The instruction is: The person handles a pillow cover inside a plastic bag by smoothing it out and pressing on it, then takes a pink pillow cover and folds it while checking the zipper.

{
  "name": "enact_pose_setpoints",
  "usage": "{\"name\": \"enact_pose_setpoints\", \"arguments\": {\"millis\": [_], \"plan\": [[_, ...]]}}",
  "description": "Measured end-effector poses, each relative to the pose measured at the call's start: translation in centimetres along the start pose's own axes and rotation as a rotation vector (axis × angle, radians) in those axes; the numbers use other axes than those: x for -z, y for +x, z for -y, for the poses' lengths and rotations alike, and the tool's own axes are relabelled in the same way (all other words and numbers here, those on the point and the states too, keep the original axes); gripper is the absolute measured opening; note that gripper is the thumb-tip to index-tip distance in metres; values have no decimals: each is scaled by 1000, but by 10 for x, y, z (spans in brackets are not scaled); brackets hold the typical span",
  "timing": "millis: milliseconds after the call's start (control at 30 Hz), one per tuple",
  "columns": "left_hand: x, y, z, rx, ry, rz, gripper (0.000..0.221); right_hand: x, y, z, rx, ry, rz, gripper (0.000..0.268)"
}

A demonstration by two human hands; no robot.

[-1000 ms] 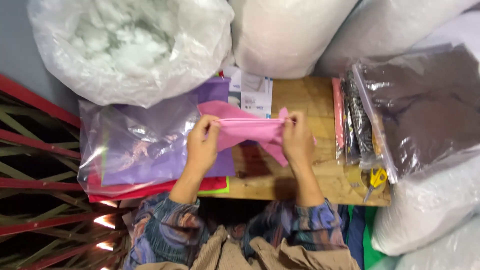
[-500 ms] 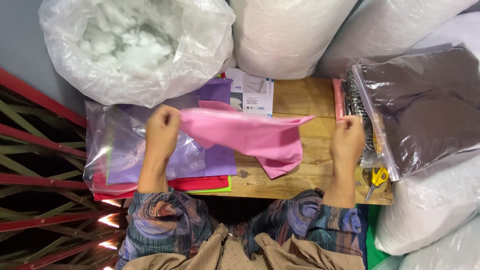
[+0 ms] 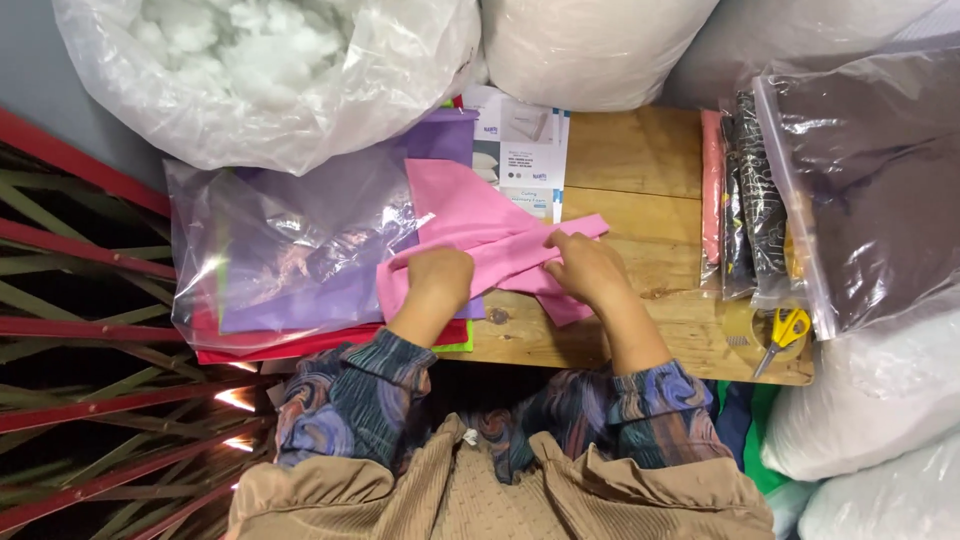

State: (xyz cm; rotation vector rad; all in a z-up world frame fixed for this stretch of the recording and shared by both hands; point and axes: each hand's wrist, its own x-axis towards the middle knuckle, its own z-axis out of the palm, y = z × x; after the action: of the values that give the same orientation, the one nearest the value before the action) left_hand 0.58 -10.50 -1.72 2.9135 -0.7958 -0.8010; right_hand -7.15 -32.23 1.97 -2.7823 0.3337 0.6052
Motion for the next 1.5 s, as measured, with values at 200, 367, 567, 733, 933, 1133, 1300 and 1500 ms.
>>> {"name": "enact_pose_setpoints", "arguments": {"millis": [200, 367, 567, 733, 933, 1133, 1300, 1500], "plan": [[-76, 49, -13, 16, 81, 66, 28, -84, 44, 7, 310, -199, -150, 38], [-57, 32, -22, 15, 94, 22, 29, -104, 42, 24, 467, -461, -719, 14], [8, -10, -31, 3, -25, -123, 24, -45, 16, 19, 293, -267, -393, 25], [15, -19, -18, -7, -62, -523, 22, 22, -37, 42, 120, 335, -171, 22], [28, -11, 18, 106, -121, -404, 25, 52, -77, 15, 146, 580, -252, 25], [84, -58, 15, 95, -598, -193, 41, 41, -60, -64, -123, 74, -219, 47], [79, -50, 14, -36, -1471, -102, 38, 33, -54, -119, -312, -25, -327, 52], [85, -62, 18, -426, -2434, -163, 18, 70, -90, -66, 40, -42, -1273, 21]]}}
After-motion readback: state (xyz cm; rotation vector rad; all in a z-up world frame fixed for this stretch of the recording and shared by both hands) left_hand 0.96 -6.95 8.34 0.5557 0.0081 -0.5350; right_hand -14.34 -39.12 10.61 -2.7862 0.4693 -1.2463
